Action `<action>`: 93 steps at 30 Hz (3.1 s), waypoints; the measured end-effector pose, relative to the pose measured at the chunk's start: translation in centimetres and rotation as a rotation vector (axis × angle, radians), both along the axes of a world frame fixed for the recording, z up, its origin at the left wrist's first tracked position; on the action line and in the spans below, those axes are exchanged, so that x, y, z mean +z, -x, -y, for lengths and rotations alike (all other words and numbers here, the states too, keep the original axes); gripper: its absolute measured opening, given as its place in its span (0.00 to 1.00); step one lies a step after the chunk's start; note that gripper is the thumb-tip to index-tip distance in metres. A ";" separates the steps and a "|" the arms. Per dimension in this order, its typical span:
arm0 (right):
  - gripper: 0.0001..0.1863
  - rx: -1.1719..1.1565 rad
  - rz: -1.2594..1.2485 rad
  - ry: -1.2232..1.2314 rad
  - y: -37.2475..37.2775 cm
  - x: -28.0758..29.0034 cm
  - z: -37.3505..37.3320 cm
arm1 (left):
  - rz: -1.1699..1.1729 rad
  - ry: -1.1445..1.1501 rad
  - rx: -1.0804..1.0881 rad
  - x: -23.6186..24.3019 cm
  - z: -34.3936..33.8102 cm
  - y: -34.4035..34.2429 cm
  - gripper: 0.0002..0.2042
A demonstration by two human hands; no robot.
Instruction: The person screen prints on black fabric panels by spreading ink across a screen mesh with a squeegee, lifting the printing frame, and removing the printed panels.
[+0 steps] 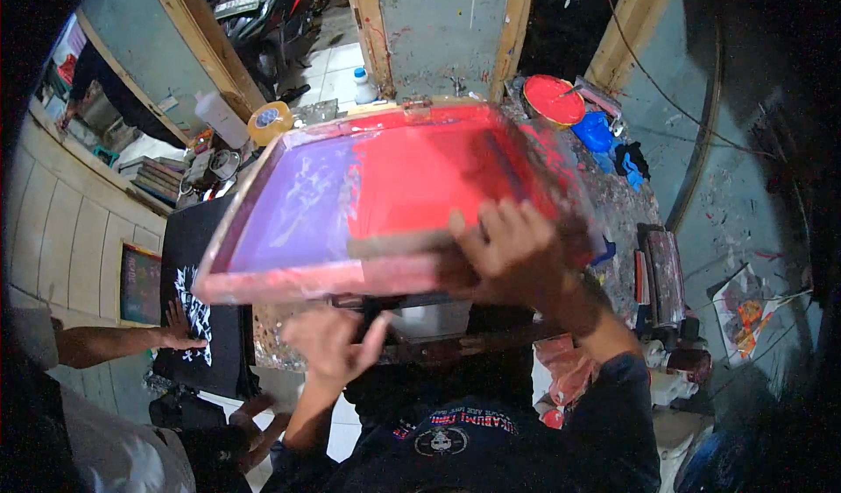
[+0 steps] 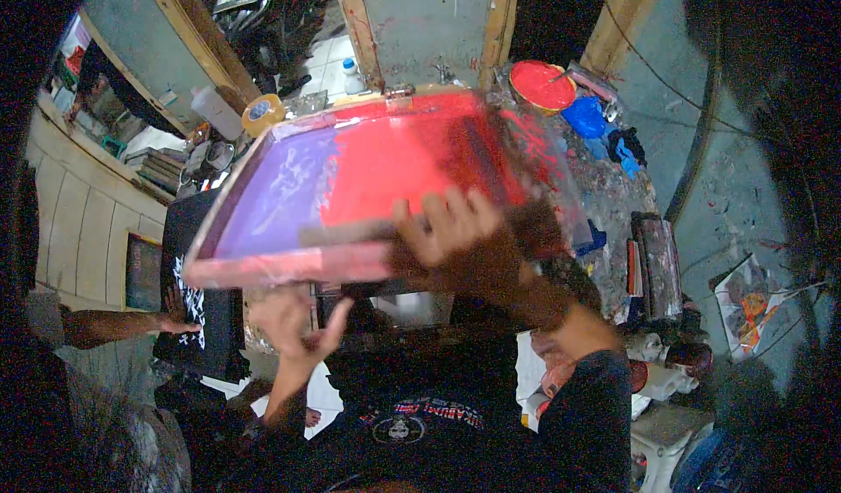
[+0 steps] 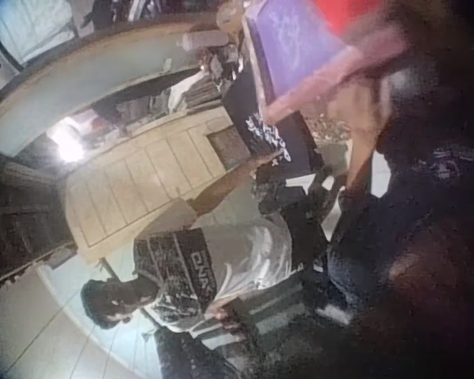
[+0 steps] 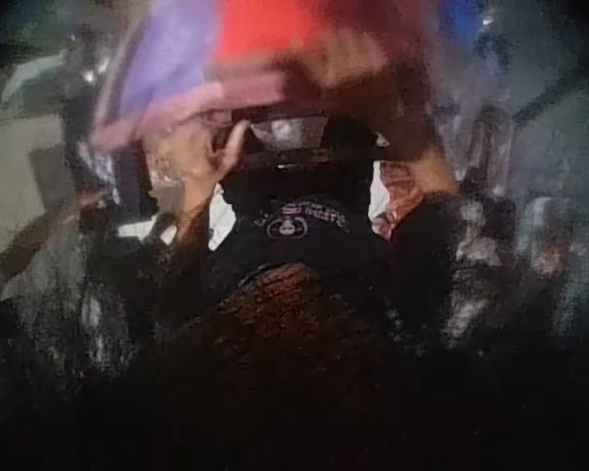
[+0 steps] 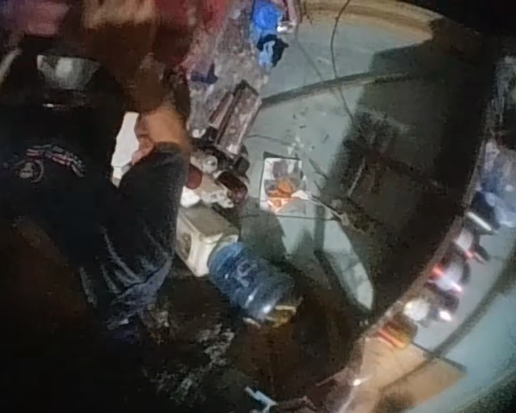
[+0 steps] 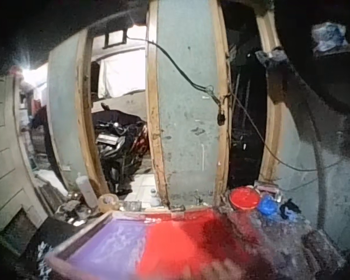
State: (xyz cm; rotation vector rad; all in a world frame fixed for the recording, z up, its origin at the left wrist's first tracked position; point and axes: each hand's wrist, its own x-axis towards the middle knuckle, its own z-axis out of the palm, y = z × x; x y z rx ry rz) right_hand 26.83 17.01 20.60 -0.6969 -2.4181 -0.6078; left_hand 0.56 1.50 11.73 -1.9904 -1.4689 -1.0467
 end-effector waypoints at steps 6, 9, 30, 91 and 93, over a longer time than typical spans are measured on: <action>0.41 0.066 -0.088 0.091 2.1 11.5 -7.0 | 0.028 0.525 -0.292 -7.4 -7.0 -2.7 0.27; 0.42 0.120 -0.090 0.059 2.3 13.7 -9.5 | -0.058 0.614 -0.317 -9.4 -7.7 -2.3 0.22; 0.55 -0.019 -0.002 0.155 4.2 19.0 -13.8 | -0.477 0.834 -0.439 2.7 -9.9 8.3 0.09; 0.61 -0.020 0.103 0.355 4.6 23.9 -18.4 | -0.071 0.863 -0.143 -9.0 -10.7 5.9 0.47; 0.61 -0.027 0.107 0.376 4.5 24.3 -18.2 | -0.075 0.861 -0.144 -9.1 -10.8 5.8 0.48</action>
